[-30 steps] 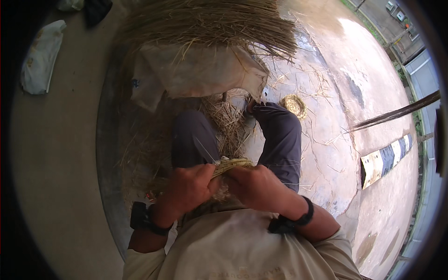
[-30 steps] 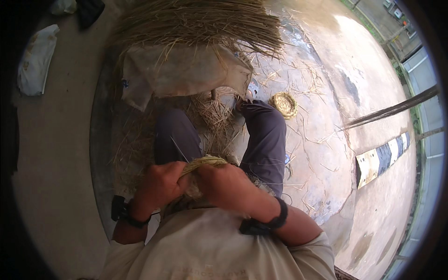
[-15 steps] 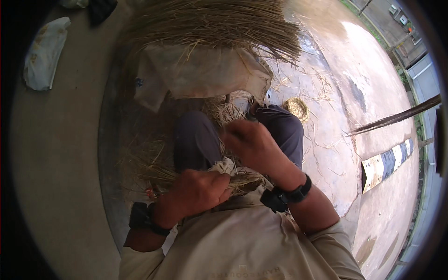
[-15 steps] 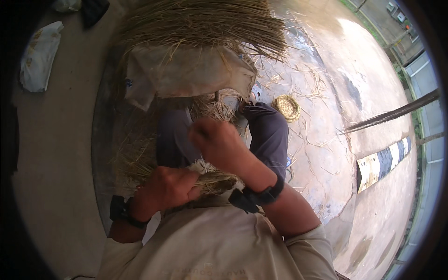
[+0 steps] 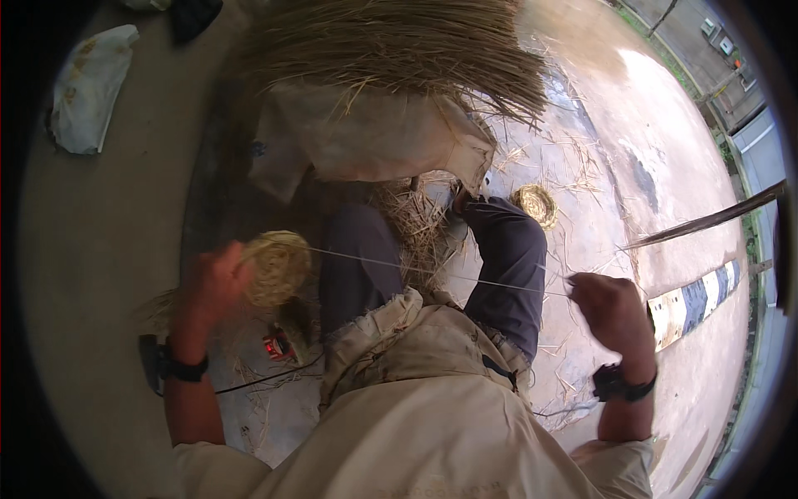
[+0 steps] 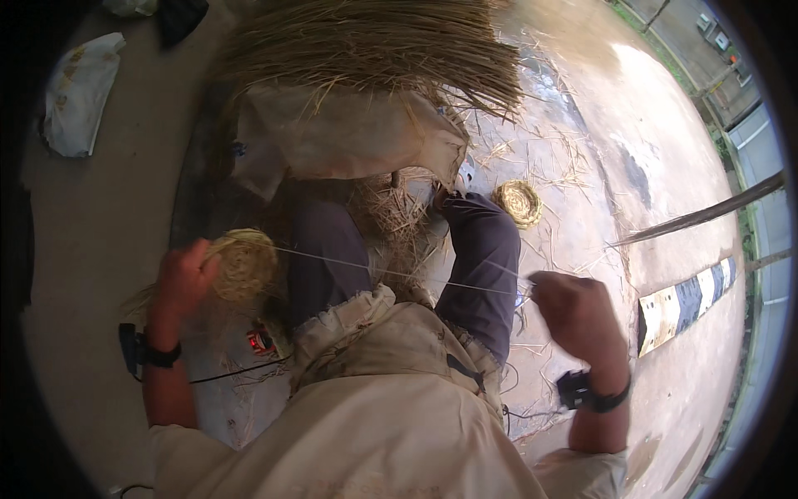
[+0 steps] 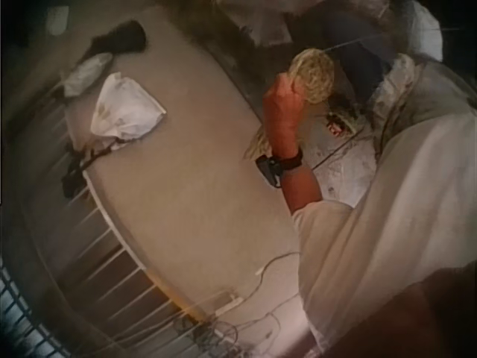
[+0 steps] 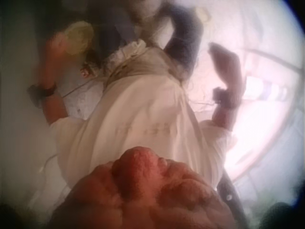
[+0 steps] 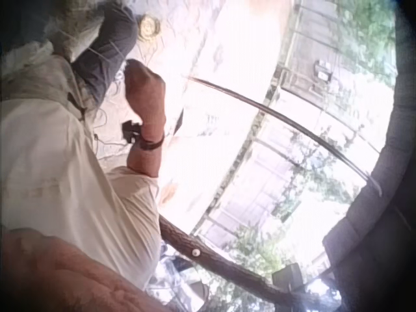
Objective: The recorder is weaving a small round mat using straw and string.
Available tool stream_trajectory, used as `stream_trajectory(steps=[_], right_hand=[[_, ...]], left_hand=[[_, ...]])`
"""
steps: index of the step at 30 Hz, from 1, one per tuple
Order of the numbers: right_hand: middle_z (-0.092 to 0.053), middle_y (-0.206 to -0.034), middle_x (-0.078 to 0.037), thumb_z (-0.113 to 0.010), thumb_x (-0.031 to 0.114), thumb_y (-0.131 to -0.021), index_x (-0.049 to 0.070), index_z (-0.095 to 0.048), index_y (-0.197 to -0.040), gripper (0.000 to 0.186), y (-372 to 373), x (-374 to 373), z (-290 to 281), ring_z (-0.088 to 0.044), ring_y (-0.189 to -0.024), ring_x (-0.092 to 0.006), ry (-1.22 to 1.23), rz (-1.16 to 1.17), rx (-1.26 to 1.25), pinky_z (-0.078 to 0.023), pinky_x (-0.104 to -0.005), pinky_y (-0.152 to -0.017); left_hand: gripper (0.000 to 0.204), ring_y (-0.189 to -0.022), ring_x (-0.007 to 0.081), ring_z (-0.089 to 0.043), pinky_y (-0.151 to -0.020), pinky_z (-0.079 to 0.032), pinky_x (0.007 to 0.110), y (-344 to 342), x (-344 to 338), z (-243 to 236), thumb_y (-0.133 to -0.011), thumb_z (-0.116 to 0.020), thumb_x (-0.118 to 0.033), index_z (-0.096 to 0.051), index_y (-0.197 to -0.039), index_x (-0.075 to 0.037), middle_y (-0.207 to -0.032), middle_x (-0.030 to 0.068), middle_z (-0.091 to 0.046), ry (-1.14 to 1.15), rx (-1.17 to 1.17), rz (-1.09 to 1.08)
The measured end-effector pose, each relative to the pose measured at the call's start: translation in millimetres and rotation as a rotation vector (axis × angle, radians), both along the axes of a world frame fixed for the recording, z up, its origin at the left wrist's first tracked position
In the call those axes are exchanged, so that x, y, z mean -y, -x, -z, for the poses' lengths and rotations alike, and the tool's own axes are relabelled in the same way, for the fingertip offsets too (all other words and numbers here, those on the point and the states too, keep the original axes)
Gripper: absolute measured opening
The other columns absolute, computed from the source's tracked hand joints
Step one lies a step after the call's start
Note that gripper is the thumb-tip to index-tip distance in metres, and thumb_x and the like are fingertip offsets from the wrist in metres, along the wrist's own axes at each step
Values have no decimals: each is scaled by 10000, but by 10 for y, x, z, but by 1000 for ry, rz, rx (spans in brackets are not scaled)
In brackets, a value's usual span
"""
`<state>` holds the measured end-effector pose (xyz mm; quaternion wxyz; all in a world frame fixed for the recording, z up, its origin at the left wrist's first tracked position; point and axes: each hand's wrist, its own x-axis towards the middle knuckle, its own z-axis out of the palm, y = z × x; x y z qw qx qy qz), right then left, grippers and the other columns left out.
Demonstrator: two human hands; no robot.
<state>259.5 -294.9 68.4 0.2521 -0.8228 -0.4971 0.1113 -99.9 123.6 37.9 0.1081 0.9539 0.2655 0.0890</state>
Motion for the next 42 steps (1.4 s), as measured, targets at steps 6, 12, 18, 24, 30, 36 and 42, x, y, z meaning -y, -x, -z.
stream_trajectory(steps=[6, 12, 18, 24, 30, 36, 42], right_hand=[[-692, -922, -240, -511, 272, -1075, 52, -691, -1108, 286, -1838, 2108, 500, -679, -816, -438, 7, 668, 475, -507, -472, -693], [-701, -998, -250, -476, 275, -1063, 48, -690, -1077, 312, -2085, 2895, 709, -697, -938, -425, 157, 989, 523, -499, -511, -791], [-688, -1340, -211, -531, 98, -1056, -47, -667, -1312, 325, -370, 182, 614, -642, -1254, -292, -305, 178, -305, -491, -393, -1070], [-663, -1347, -242, -627, 211, -1062, -47, -576, -1441, 461, 548, -1082, 812, -633, -1258, -291, -82, -392, -1039, -488, -367, -1049], [-730, -1214, -177, -582, 366, -1090, -52, -584, -1436, 543, 66, -472, 1108, -685, -1002, -195, 323, -454, -932, -533, -335, -906], [-731, -898, -72, -547, 316, -1115, -19, -684, -1218, 376, 433, -941, 850, -666, -767, -152, -510, 11, -1690, -523, -306, -674], [-649, -777, -58, -506, 275, -1130, -13, -669, -1038, 344, 11, -1205, 1222, -606, -632, -207, -362, -195, -1499, -486, -341, -583]], left_hand=[[202, -738, 462, -669, -604, -497, 500, 444, -333, -94, -924, -698, -163, -575, -915, -3, -785, 255, -642, -135, -167, -105], [239, -717, 474, -657, -604, -511, 544, 500, -318, 184, -939, -701, -249, -576, -879, -54, -746, 234, -642, -47, -124, -56], [230, -704, 440, -682, -609, -540, 507, -639, 797, 24, -933, -709, -252, -642, -997, -43, -749, 227, -661, 314, -20, 420], [401, -784, 381, -742, -680, -600, 449, -1096, 1218, 117, -904, -723, -182, -676, -1281, -52, -896, 218, -732, 537, 109, 549], [450, -884, 338, -773, -763, -634, 415, -1092, 1183, 360, -909, -716, -149, -665, -1350, -72, -1090, 186, -766, 624, 212, 540], [423, -864, 334, -770, -744, -630, 418, -1194, 1191, 366, -920, -714, -166, -675, -1333, -84, -1056, 177, -769, 597, 166, 592], [402, -844, 348, -758, -716, -616, 434, -1169, 1185, 438, -932, -713, -192, -675, -1317, -81, -987, 185, -761, 530, 153, 612]])
